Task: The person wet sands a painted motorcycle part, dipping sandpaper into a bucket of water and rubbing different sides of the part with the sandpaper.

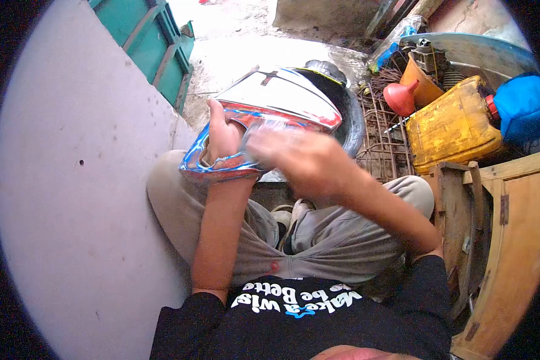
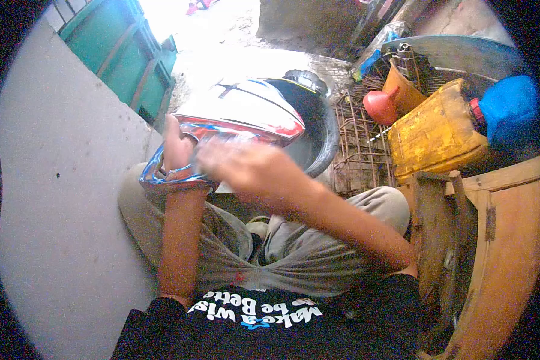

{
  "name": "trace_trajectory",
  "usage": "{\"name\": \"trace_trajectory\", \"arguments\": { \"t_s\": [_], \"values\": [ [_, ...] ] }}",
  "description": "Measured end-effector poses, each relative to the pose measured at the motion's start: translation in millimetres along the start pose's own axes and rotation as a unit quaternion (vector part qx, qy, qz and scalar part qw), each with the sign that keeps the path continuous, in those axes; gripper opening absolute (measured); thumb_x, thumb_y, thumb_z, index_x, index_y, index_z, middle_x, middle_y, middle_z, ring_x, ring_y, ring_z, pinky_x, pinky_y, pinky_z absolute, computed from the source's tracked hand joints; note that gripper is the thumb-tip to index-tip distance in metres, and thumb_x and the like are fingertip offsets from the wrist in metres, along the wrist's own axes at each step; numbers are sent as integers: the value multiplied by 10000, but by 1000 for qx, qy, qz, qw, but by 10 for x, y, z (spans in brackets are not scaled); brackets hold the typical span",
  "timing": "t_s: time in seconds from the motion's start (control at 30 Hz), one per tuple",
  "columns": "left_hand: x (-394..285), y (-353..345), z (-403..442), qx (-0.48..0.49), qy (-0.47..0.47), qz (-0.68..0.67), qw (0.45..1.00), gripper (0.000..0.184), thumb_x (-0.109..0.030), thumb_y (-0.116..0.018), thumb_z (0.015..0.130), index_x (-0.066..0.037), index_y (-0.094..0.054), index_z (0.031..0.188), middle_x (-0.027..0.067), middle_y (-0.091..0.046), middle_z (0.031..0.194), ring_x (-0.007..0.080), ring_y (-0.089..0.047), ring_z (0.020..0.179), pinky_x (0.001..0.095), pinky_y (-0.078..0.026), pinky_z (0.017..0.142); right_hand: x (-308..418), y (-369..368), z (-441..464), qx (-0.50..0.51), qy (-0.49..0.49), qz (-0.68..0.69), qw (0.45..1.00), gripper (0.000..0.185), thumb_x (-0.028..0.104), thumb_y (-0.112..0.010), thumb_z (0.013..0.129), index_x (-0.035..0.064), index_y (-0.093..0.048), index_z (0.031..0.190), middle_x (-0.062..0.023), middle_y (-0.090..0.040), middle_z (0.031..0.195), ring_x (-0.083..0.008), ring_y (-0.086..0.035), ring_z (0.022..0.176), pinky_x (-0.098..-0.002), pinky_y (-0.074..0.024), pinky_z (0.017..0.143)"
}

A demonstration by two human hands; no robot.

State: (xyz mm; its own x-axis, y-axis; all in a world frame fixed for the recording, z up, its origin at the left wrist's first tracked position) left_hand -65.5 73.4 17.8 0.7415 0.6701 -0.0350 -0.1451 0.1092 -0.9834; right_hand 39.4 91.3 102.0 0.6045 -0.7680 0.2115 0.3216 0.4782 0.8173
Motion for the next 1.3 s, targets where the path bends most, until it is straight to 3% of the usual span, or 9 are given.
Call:
{"name": "trace_trajectory", "arguments": {
  "t_s": [0.07, 0.23, 0.37, 0.63, 0.7, 0.8, 0.87, 0.97, 1.3],
  "values": [
    [-175, 162, -270, -302, -93, 201, 927, 827, -643, -237, 1080, 40, -392, 1520, 238, -511, 1504, 398, -517, 1360, 527, -388, 1168, 39, 25, -47, -31, 26, 0, 999, 286, 140, -621, 911, 46, -665, 1177, -154, -743, 1148, -288, -744, 1038, -435, -592, 897],
    [-78, 62, -15, -2, -11, 52, 999, 810, -638, -244, 1082, 31, -417, 1504, 241, -509, 1504, 396, -522, 1357, 525, -393, 1166, -596, -4, -108, 28, -76, -65, 995, 271, 151, -598, 940, 26, -678, 1167, -188, -743, 1092, -319, -740, 1006, -428, -594, 876],
    [-224, 30, -280, -301, -123, 260, 909, 587, -428, -253, 1145, 43, -563, 1309, 214, -651, 1247, 325, -671, 1096, 455, -552, 977, -173, 7, -47, 7, -5, 53, 999, 342, 111, -562, 947, 37, -671, 1263, -177, -721, 1245, -310, -707, 1162, -429, -563, 1002],
    [-156, 138, -174, -263, -91, 184, 943, 625, -489, -276, 1126, 30, -556, 1334, 224, -651, 1267, 343, -669, 1110, 482, -536, 1005, -184, 36, -88, -6, -7, -13, 1000, 346, 64, -617, 912, 42, -685, 1250, -184, -721, 1230, -321, -713, 1131, -423, -568, 978],
    [-106, 257, -2, 2, -3, 53, 999, 832, -652, -234, 1076, 43, -419, 1497, 249, -511, 1498, 398, -515, 1365, 535, -388, 1168, -637, 40, -105, 29, -83, -30, 996, 345, 59, -607, 913, 38, -689, 1248, -196, -731, 1166, -337, -728, 1066, -431, -583, 921],
    [-167, 105, -166, -262, -111, 268, 921, 843, -656, -223, 1075, 49, -420, 1494, 249, -506, 1503, 396, -514, 1365, 528, -389, 1170, -921, 81, -187, 56, -161, -79, 982, 344, 53, -602, 915, 49, -694, 1246, -205, -732, 1144, -348, -730, 1042, -431, -589, 902],
    [-96, 205, 23, 52, -18, 50, 997, 838, -651, -231, 1076, 50, -420, 1494, 248, -502, 1506, 395, -511, 1369, 525, -386, 1174, -370, 142, -91, -21, -45, 1, 999, 355, 36, -611, 912, 63, -692, 1256, -189, -736, 1158, -333, -729, 1071, -430, -589, 925],
    [-402, 186, -208, -232, -139, 435, 859, 839, -652, -235, 1076, 52, -426, 1490, 247, -513, 1496, 396, -524, 1356, 518, -391, 1173, -446, 123, -57, 26, -51, -12, 998, 348, 66, -631, 914, 55, -693, 1256, -185, -740, 1145, -336, -738, 1033, -423, -597, 895],
    [-267, 161, -141, -204, -104, 315, 921, 851, -663, -242, 1069, 58, -431, 1480, 258, -514, 1490, 404, -526, 1351, 527, -403, 1162, -614, 199, -59, 26, -73, -19, 997, 304, 46, -599, 919, 46, -703, 1205, -213, -721, 1197, -356, -711, 1121, -440, -578, 956]
  ]
}}
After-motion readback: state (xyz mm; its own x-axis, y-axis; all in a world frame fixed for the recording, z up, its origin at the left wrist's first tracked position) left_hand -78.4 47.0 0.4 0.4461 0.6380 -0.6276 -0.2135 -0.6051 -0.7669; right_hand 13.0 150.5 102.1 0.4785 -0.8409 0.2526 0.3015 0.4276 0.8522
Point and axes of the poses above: each hand's wrist, its own z-axis towards the middle knuckle, its own y-axis out of the back of the hand, x = y × z, the point moved 10 cm from there along z, towards the middle knuckle
